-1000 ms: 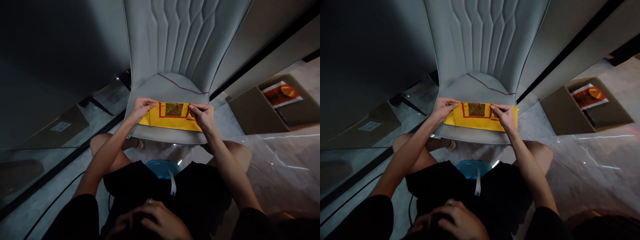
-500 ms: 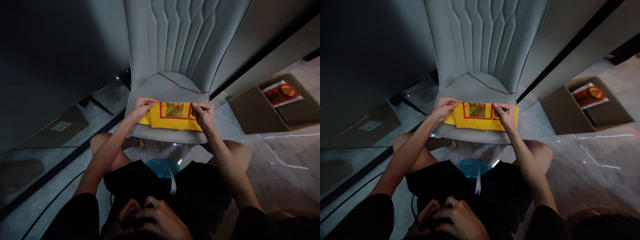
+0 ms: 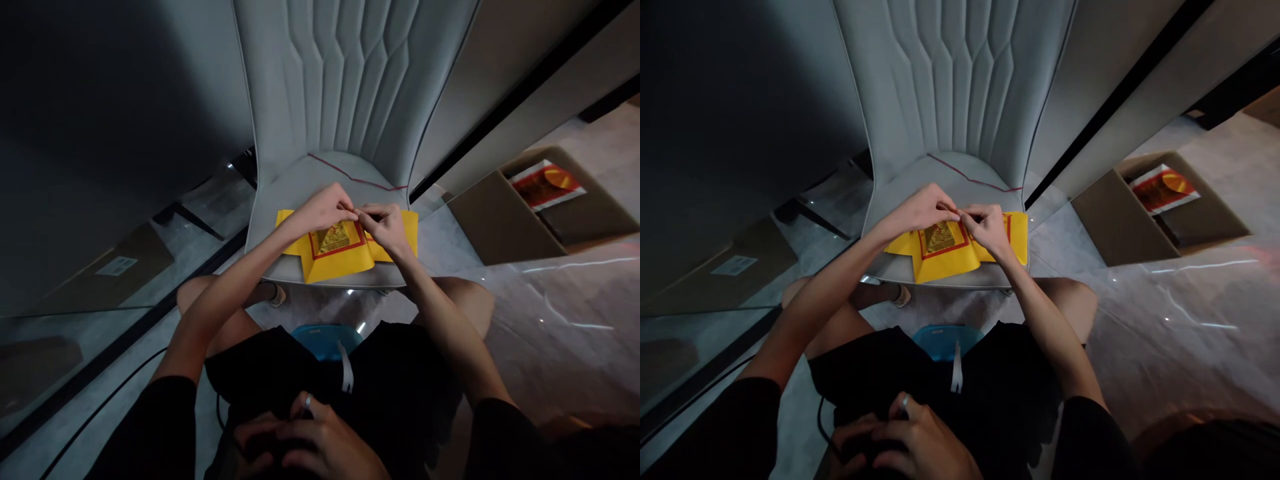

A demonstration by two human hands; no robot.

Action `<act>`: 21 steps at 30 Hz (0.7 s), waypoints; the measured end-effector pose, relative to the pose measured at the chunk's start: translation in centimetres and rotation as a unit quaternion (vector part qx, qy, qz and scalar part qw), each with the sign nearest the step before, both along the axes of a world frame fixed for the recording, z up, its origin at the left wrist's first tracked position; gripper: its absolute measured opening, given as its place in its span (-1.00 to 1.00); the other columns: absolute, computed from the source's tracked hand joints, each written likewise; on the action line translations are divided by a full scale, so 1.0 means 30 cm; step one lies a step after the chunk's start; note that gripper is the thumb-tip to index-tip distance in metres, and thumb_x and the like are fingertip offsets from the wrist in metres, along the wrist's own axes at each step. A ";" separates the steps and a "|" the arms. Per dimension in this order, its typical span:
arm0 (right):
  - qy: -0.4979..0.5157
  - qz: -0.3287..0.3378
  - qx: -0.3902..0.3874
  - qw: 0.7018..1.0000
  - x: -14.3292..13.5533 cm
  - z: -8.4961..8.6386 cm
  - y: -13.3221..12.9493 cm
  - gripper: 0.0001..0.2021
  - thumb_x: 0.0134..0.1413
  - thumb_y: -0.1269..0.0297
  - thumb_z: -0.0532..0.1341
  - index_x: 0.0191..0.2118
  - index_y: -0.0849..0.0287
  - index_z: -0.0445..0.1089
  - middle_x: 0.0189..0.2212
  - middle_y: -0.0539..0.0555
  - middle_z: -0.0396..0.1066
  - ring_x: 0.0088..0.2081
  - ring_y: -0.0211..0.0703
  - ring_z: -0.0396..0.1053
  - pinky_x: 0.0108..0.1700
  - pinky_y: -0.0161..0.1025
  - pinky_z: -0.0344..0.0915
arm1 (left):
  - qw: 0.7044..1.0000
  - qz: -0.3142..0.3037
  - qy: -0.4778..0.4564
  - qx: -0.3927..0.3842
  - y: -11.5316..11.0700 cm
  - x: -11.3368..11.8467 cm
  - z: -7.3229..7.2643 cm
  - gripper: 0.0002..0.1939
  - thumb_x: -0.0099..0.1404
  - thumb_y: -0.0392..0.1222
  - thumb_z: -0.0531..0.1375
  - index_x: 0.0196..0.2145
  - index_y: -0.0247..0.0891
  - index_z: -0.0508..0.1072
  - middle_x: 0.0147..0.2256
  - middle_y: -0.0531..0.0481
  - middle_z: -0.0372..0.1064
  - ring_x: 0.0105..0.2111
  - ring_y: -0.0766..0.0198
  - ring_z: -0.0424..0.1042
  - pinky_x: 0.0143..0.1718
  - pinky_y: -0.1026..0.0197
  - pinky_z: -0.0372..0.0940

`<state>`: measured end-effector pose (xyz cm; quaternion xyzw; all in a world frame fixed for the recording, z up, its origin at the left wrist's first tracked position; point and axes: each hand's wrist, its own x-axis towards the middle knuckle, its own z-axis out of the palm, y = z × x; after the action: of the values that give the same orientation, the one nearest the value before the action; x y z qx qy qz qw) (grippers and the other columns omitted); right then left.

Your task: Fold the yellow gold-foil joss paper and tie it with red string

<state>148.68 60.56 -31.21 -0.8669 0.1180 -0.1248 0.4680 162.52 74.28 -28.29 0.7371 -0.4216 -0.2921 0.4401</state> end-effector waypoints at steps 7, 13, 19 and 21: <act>-0.047 -0.043 0.031 0.998 0.025 -0.012 0.011 -0.30 0.07 -0.54 0.14 -0.55 0.09 0.37 -0.61 0.02 0.25 -0.51 -0.19 0.14 -0.41 -0.15 0.07 | 0.997 -0.054 0.039 0.027 -0.067 0.045 -0.003 -0.76 0.01 -0.37 0.42 -0.70 -0.28 0.48 -0.68 0.17 0.13 -0.60 0.42 0.10 -0.50 0.24 -0.01; -0.029 0.005 0.005 1.000 0.019 -0.022 0.027 -0.38 0.21 -0.43 0.05 -0.53 0.06 0.21 -0.57 0.01 0.21 -0.46 -0.16 0.15 -0.37 -0.17 0.10 | 0.988 -0.027 0.150 -0.010 -0.011 0.027 -0.051 -0.79 0.05 -0.28 0.43 -0.65 -0.26 0.52 -0.63 0.11 0.30 -0.56 0.40 0.20 -0.51 0.28 0.06; -0.021 0.018 -0.044 0.999 0.013 -0.022 0.048 -0.48 0.29 -0.24 0.05 -0.53 0.05 0.16 -0.60 -0.01 0.17 -0.49 -0.19 0.11 -0.35 -0.16 0.11 | 0.975 -0.021 0.220 -0.015 0.025 0.010 -0.089 -0.77 0.12 -0.20 0.46 -0.57 -0.27 0.53 -0.55 0.06 0.40 -0.51 0.36 0.32 -0.45 0.29 0.21; -0.025 0.011 -0.059 0.998 0.010 -0.021 0.055 -0.48 0.31 -0.20 0.08 -0.55 0.05 0.12 -0.63 -0.03 0.12 -0.51 -0.20 0.08 -0.34 -0.16 0.11 | 0.975 -0.020 0.219 -0.026 0.034 0.006 -0.091 -0.81 0.18 -0.20 0.41 -0.54 -0.26 0.54 -0.53 0.06 0.41 -0.48 0.35 0.34 -0.42 0.30 0.23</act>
<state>148.99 62.20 -31.85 -0.8906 0.0892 -0.1484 0.4205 162.70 75.29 -31.03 0.6351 -0.3370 -0.4440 0.5347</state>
